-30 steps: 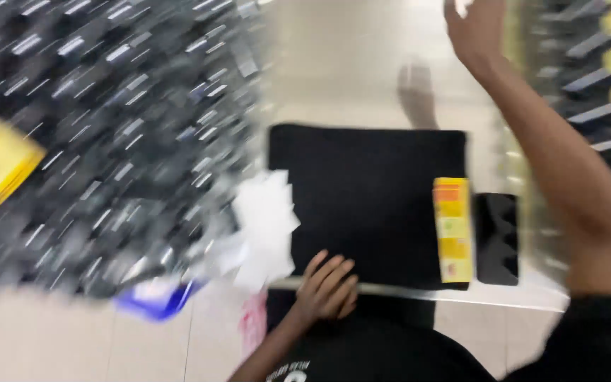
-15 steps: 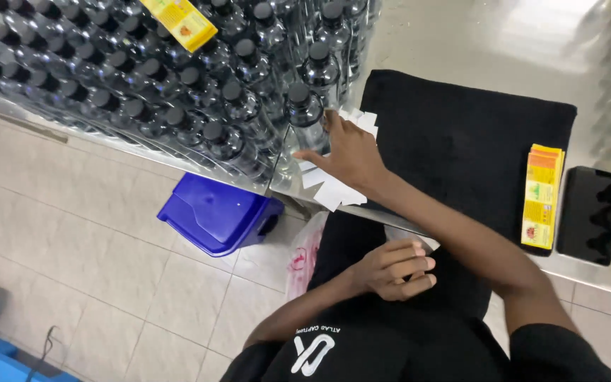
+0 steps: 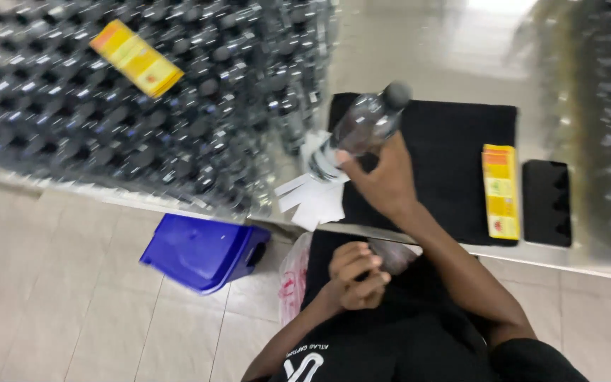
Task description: The person is manually applying adhesive labels to plastic water bottles at a workbench.
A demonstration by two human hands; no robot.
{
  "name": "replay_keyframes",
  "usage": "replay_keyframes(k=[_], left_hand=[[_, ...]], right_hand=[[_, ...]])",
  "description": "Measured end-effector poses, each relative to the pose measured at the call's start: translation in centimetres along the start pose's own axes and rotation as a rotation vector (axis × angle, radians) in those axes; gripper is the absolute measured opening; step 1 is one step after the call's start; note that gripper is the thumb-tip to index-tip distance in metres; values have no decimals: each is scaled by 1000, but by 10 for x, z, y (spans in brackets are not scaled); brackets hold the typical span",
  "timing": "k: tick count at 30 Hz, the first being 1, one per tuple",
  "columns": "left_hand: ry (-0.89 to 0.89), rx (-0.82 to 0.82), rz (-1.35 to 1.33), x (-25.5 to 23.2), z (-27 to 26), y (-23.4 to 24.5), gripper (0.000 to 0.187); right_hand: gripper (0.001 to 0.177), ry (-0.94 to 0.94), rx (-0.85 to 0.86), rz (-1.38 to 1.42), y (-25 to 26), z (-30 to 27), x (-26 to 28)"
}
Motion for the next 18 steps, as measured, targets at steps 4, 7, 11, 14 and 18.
replay_keyframes(k=[4, 7, 11, 14, 18], left_hand=[[77, 74, -15, 17, 29, 4, 20], [215, 69, 81, 31, 37, -3, 11], [581, 236, -119, 49, 53, -18, 12], [806, 370, -317, 58, 60, -37, 9], [999, 533, -553, 68, 61, -64, 39]], right_hand=[[58, -215, -18, 131, 71, -20, -23], [66, -346, -13, 25, 95, -41, -64], [70, -519, -2, 75, 96, -59, -99], [70, -577, 54, 6, 90, -65, -101], [78, -690, 212, -42, 82, -57, -90]])
Point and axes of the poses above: each hand's wrist, its own z-axis towards the middle knuckle, its own y-axis out of the back of the hand, x = y × z, the point moved 4 cm from there along z, towards the middle knuckle, and after that the axes turned 13 degrees about x, right-handed, at the moved point
